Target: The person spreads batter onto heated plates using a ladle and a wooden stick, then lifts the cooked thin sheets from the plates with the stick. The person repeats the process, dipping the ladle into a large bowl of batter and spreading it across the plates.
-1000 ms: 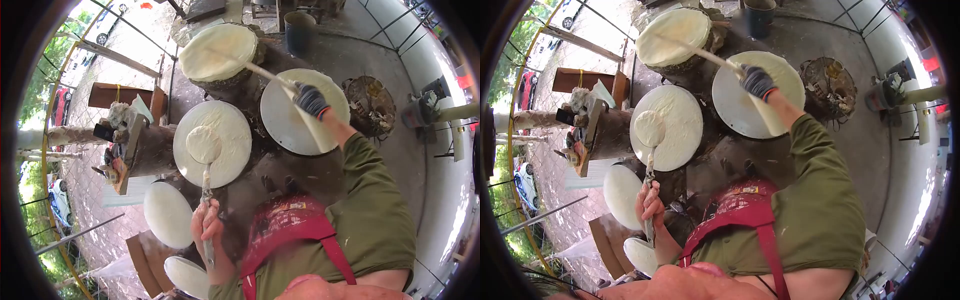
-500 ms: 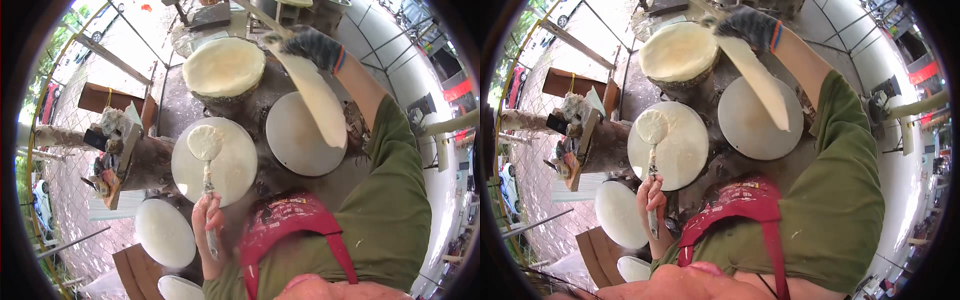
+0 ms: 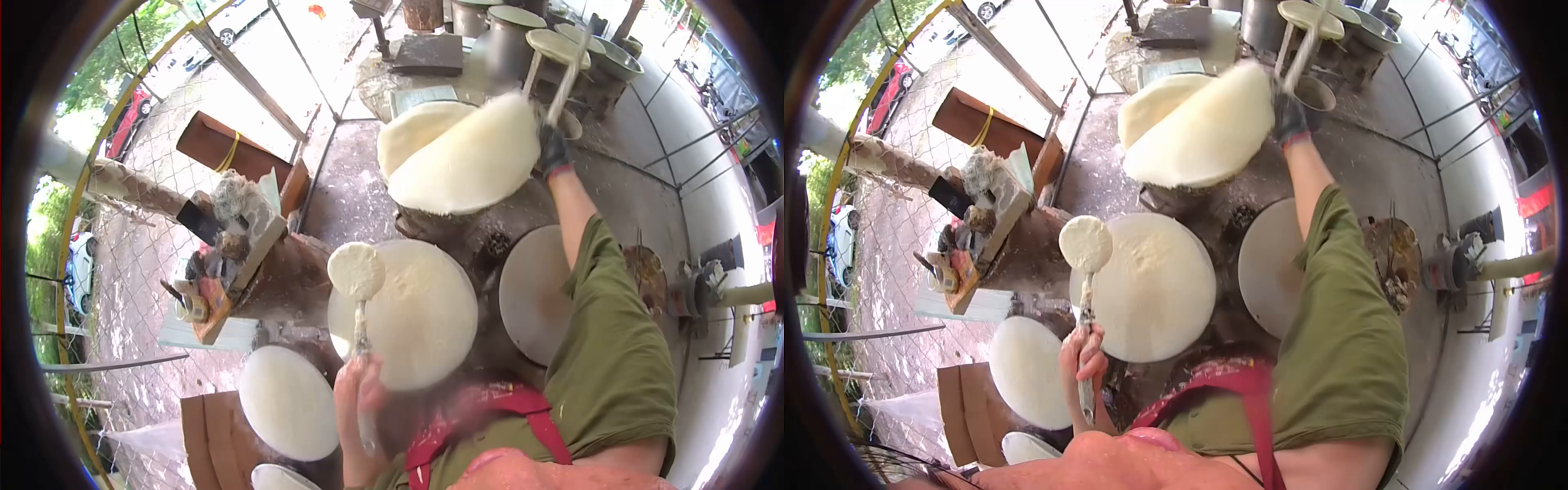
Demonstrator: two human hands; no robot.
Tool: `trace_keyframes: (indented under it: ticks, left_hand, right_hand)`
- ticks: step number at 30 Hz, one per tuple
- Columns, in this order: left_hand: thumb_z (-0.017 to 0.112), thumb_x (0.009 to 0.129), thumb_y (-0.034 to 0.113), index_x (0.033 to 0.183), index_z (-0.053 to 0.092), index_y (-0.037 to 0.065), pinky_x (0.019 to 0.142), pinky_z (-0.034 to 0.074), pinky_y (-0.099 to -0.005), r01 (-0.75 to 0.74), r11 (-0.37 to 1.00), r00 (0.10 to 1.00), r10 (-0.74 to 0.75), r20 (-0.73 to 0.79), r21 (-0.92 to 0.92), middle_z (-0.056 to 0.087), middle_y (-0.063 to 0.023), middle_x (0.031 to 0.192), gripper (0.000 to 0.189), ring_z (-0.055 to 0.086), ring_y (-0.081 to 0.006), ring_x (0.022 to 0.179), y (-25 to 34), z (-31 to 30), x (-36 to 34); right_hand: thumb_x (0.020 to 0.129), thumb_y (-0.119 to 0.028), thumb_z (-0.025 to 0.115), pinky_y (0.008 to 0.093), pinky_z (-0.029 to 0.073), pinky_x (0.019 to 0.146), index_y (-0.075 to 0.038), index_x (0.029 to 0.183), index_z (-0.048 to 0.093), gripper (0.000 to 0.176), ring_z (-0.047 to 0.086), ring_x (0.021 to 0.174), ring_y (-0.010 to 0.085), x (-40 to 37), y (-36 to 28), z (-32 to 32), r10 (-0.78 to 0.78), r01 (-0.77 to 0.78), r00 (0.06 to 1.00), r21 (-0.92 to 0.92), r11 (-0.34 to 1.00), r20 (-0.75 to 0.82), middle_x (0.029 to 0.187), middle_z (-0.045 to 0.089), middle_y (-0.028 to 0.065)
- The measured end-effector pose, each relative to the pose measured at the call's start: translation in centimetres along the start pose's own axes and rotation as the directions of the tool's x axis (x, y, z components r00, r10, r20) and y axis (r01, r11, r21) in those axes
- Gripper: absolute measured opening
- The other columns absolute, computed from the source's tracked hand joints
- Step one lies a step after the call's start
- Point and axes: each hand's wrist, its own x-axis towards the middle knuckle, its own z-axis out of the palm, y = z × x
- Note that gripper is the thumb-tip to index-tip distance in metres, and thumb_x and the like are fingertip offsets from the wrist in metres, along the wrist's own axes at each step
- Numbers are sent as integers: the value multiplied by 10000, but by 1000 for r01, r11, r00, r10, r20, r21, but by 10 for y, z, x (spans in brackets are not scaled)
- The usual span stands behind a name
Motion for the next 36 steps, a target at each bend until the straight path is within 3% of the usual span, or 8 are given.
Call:
trace_keyframes:
  ticks: [3,6,16,18,20,24,29,36]
  left_hand:
    - [325,977,151,1000,438,-129,240,204,-179,-2,1000,1000,2,0,-10,371,-8,552,303,289,-59,269,4,-4,13]
    - [322,981,163,995,438,-128,239,198,-175,-3,1000,1000,3,-23,-30,371,-2,559,313,287,-47,269,8,5,20]
    - [493,917,212,1000,525,-26,304,209,-162,10,997,999,-7,-33,73,429,28,615,254,299,-22,353,5,18,42]
    - [495,917,208,998,526,-30,299,210,-162,24,997,1000,-24,7,74,431,21,617,253,303,-24,360,4,21,47]
    - [491,920,198,991,527,-36,290,213,-163,27,998,1000,-26,-17,61,419,18,597,247,293,-27,351,0,27,49]
    - [478,926,170,986,525,-41,275,221,-168,68,994,997,-70,23,84,408,11,573,225,286,-36,342,-13,52,47]
    - [312,984,166,984,444,-100,238,199,-196,28,991,997,-18,-78,131,371,-1,544,296,288,-49,256,-63,97,43]
    - [446,925,137,977,533,-42,284,229,-188,45,965,999,-47,1,257,422,2,614,205,293,-41,371,-160,189,8]
  right_hand:
    - [886,-131,501,327,504,784,-59,1224,512,346,598,937,160,13,94,-156,246,-251,956,-9,968,-158,1081,618,46]
    - [797,-122,596,311,501,545,-53,879,636,114,601,588,176,16,113,-143,90,-144,797,-44,989,-597,731,643,31]
    - [771,-189,631,316,481,500,-86,837,628,122,586,544,171,98,99,-68,58,-329,847,-435,838,-528,675,620,50]
    - [782,-345,611,370,488,668,-51,921,632,326,615,748,279,116,115,-147,-163,-383,887,-885,263,-432,805,646,148]
    - [773,-554,559,426,437,878,-5,1056,614,620,565,1025,381,97,107,-169,-207,-386,916,-894,-228,-342,1028,617,246]
    - [789,-430,606,384,456,761,-84,1037,640,427,603,876,310,60,104,-177,-228,-369,902,-929,38,-367,948,643,171]
    - [779,-573,534,445,413,924,-54,1210,530,674,525,1085,388,50,108,-139,26,-190,980,-962,-194,-199,1138,564,247]
    - [801,-356,654,394,492,764,0,1277,440,632,603,930,367,-77,-43,-112,-384,-99,913,-989,114,-135,1050,610,224]
